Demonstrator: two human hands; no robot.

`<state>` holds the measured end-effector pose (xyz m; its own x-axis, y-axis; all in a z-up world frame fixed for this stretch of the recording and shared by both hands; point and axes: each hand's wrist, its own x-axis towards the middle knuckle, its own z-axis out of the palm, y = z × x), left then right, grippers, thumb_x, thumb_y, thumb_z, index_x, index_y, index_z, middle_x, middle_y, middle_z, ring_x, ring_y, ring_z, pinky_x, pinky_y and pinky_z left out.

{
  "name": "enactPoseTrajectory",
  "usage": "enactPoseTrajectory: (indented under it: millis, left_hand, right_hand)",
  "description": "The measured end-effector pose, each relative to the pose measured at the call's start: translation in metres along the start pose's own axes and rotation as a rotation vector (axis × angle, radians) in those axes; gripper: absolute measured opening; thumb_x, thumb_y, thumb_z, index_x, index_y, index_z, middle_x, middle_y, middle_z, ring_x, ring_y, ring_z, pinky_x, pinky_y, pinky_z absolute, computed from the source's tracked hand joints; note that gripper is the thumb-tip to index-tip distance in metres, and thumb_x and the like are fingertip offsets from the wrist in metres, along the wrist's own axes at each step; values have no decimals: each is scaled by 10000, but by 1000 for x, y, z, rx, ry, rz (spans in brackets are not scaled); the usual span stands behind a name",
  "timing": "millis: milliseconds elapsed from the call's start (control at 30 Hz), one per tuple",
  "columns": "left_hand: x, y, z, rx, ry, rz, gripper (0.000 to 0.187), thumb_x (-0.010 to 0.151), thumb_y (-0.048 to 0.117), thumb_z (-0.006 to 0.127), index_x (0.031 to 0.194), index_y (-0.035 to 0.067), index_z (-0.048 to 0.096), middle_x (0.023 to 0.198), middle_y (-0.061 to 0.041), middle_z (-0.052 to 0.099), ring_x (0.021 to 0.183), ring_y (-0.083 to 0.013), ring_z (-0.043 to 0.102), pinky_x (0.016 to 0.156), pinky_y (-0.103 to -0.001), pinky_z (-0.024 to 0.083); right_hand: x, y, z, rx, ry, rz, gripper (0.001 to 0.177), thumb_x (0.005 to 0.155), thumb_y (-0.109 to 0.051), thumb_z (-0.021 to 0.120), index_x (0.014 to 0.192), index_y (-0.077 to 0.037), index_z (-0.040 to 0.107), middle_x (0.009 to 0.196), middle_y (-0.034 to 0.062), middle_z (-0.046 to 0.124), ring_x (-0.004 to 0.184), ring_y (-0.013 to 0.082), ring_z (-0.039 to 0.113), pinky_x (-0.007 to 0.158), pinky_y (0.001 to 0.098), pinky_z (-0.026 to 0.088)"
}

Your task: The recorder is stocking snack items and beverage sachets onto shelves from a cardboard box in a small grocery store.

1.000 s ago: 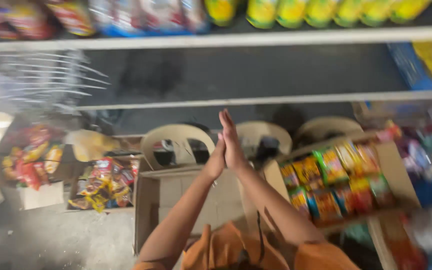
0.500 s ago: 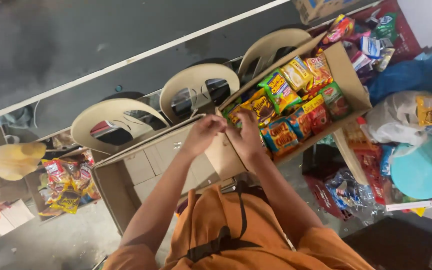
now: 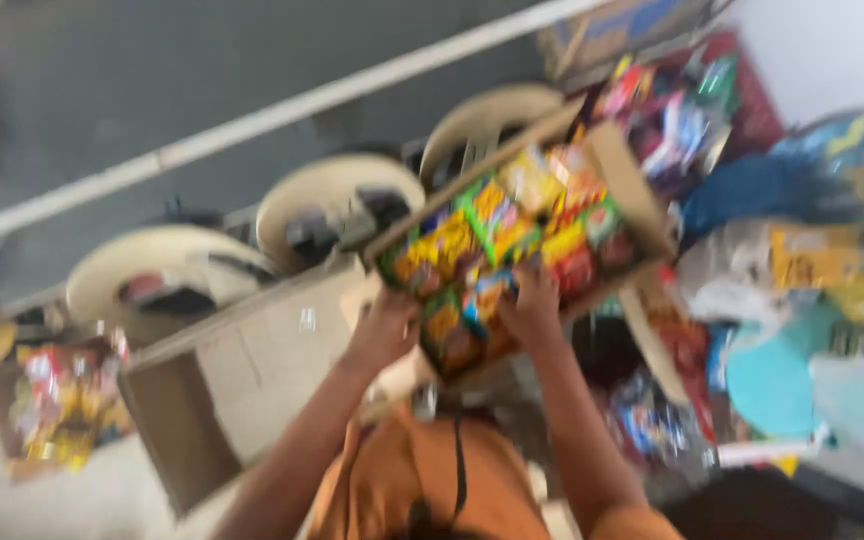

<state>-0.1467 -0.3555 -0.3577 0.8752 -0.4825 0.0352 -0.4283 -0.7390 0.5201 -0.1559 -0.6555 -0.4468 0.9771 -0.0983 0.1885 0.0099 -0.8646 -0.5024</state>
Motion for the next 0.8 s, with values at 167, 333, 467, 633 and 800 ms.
enactPoseTrajectory:
  millis: [167,333,467,633,800]
  left_hand:
    - [13,5,-5,-14,-92,-92,201,744,195,720,939,148,739,1029,-30,691,1130,-258,573,892,-510,501]
    - [18,15,15,53,-29,-96,234,723,204,744,947,135,736,1058,-20,695,1127,-271,546,856,-537,475]
    - [19,28,22,134,-51,-237,241,718,148,701,956,163,740,1082,-2,681,1168,-273,501,919,-506,471]
    - [16,34,20,115,-77,-309,223,751,163,693,971,167,734,1122,13,671,1217,-252,494,932,-483,474]
    - [17,18,36,115,-19,-258,219,726,176,722,942,194,755,1108,2,688,1197,-275,506,913,-510,482]
  right_hand:
    - [19,-17,-16,-30,-185,140,572,670,-316,834,1200,-182,666,1350,197,488,1260,464,460,985,608,441]
    - [35,-27,-40,-81,-380,227,597,698,-366,872,1220,-195,636,1328,168,471,1325,439,420,1035,595,424]
    - [37,-17,-44,-28,-486,193,601,739,-403,885,1232,-171,631,1350,195,439,1338,444,378,1045,570,404]
    - [32,-11,-45,43,-474,150,590,748,-364,859,1241,-139,627,1327,197,473,1311,430,422,1049,533,433]
    - [19,11,-28,168,-339,24,694,739,-304,827,1338,-74,561,1305,235,508,1222,433,496,1014,514,479]
